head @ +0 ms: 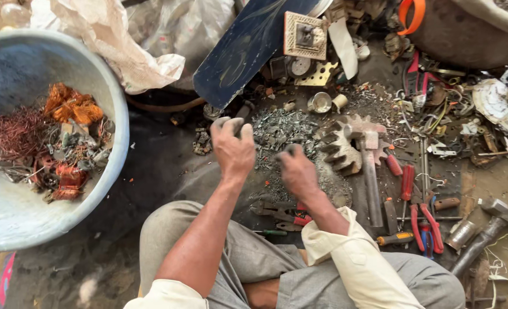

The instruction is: The person breaks down and separates small metal components from scrap using a hammer and pliers, working over a pile of metal shavings and debris.

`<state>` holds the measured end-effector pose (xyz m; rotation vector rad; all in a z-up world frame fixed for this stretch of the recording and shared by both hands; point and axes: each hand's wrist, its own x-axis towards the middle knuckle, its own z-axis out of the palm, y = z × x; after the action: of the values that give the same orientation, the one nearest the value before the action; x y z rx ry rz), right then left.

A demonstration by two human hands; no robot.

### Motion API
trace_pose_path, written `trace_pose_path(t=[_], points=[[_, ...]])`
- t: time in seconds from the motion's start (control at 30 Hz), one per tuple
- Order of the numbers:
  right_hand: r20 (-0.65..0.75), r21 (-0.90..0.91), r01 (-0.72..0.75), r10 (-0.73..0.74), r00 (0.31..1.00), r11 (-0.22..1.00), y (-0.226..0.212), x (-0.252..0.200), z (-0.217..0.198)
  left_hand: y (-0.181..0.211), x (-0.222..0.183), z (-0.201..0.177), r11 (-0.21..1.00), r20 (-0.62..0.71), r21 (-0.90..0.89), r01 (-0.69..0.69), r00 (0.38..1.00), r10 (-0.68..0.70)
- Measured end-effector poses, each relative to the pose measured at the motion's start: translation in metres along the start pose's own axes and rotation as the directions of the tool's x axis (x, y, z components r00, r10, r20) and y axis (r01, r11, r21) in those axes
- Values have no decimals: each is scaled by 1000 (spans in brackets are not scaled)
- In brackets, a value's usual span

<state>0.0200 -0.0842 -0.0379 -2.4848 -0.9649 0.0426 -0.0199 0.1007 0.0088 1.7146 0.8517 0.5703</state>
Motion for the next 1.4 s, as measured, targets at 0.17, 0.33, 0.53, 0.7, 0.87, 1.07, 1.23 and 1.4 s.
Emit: trace_pose_path(t=[0.17,0.33,0.53,0.7,0.87,1.07,1.23,1.4], points=[[211,538,-540,517,830,647,8,-10,-19,3,2,8,945,301,-34,326,905,-301],[367,665,-613,528,766,427,-2,-3,-44,-16,-7,25,584,618,-49,810,484,-620],[-1,108,-382,384,923,918,29,26,-21,-32,-5,31,682,568,-50,730,582,-582],[54,126,-423,420,906,897,33,15,-12,-22,-1,28,737,524,-17,676,634,-570],[173,416,-568,551,816,710,28,3,-33,-30,-5,33,803,585,-21,596,659,-473],[483,709,-664,520,704,239,18,-1,-23,-46,-14,38,829,690,-10,559,604,-399],[472,746,-616,451,758,255,11,-7,-31,-52,-14,40,805,755,-39,591,546,-364],[368,615,-661,584,723,430,3,-14,-46,-40,-10,37,797,734,-103,595,586,-343]])
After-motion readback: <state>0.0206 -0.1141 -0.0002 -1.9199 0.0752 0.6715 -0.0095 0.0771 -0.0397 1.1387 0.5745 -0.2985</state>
